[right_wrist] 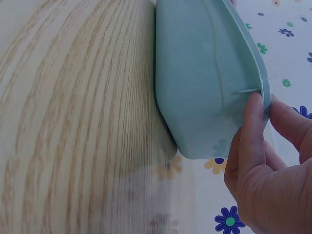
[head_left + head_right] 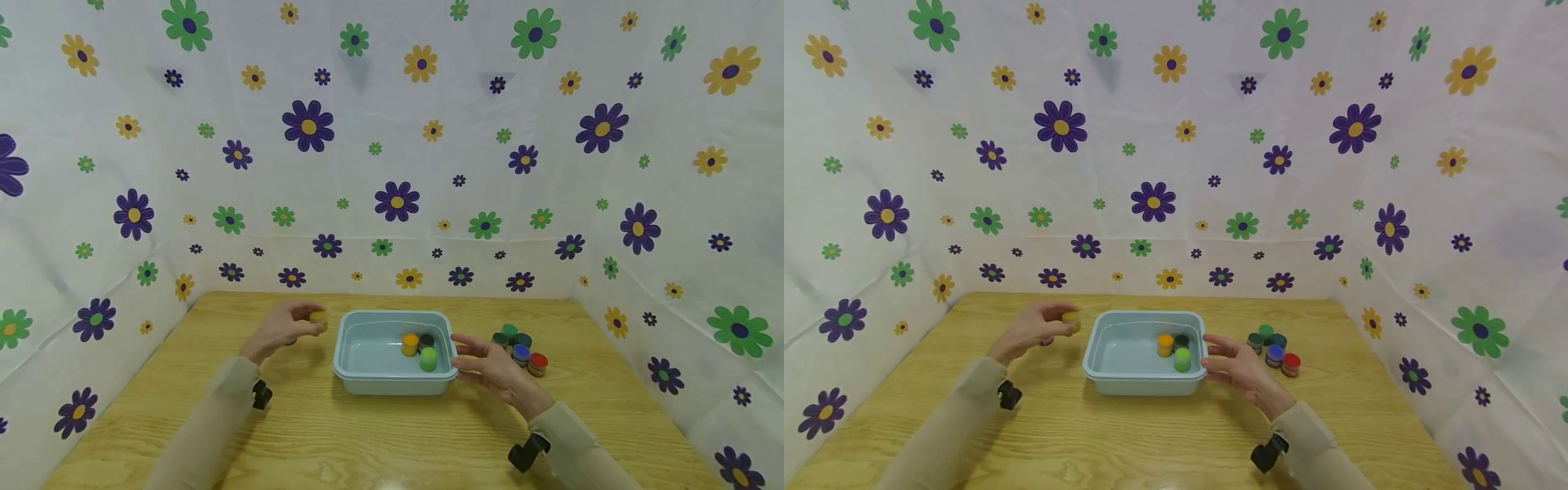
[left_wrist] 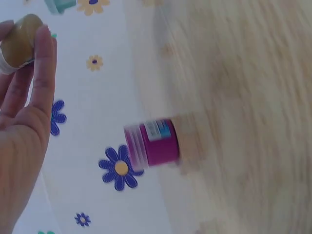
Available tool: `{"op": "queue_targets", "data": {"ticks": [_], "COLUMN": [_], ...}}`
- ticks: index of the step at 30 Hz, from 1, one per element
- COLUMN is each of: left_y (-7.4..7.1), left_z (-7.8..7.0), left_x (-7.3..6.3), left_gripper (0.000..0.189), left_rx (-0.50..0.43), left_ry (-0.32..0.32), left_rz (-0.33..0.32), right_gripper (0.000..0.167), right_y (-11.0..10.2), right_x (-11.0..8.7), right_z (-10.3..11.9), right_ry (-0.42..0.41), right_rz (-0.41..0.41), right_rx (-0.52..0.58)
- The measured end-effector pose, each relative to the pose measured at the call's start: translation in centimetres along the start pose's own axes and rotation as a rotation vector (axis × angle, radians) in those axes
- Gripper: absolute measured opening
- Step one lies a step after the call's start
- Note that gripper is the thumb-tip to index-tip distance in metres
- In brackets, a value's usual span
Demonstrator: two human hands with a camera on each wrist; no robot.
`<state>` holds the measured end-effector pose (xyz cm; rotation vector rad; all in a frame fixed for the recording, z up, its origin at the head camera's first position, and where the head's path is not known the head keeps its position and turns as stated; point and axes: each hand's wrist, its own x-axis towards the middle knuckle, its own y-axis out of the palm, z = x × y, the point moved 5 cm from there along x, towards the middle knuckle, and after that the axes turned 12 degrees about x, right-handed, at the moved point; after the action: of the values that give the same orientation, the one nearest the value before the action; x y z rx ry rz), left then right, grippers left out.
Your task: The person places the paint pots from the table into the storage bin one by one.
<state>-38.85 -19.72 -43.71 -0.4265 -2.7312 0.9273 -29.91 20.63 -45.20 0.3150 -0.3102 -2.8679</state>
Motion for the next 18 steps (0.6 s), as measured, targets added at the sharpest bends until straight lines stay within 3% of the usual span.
{"op": "queue_targets", "data": {"ticks": [3, 18], "left_y": [0.5, 3.1], "left_z": [-0.8, -5.0], "left_x": [0.2, 0.9], "left_gripper": [0.053, 0.043], "left_rx": [0.036, 0.005], "left_ry": [0.013, 0.08], "left_rz": [-0.027, -0.002], "right_gripper": [0.066, 0.065], "right_y": [0.0, 0.1], "right_x": [0.0, -0.1], "right_z": [0.1, 0.2], "right_ry": [0.004, 0.003], "right_rz": [-0.014, -0.013], "right_rx": [0.002, 0.007]}}
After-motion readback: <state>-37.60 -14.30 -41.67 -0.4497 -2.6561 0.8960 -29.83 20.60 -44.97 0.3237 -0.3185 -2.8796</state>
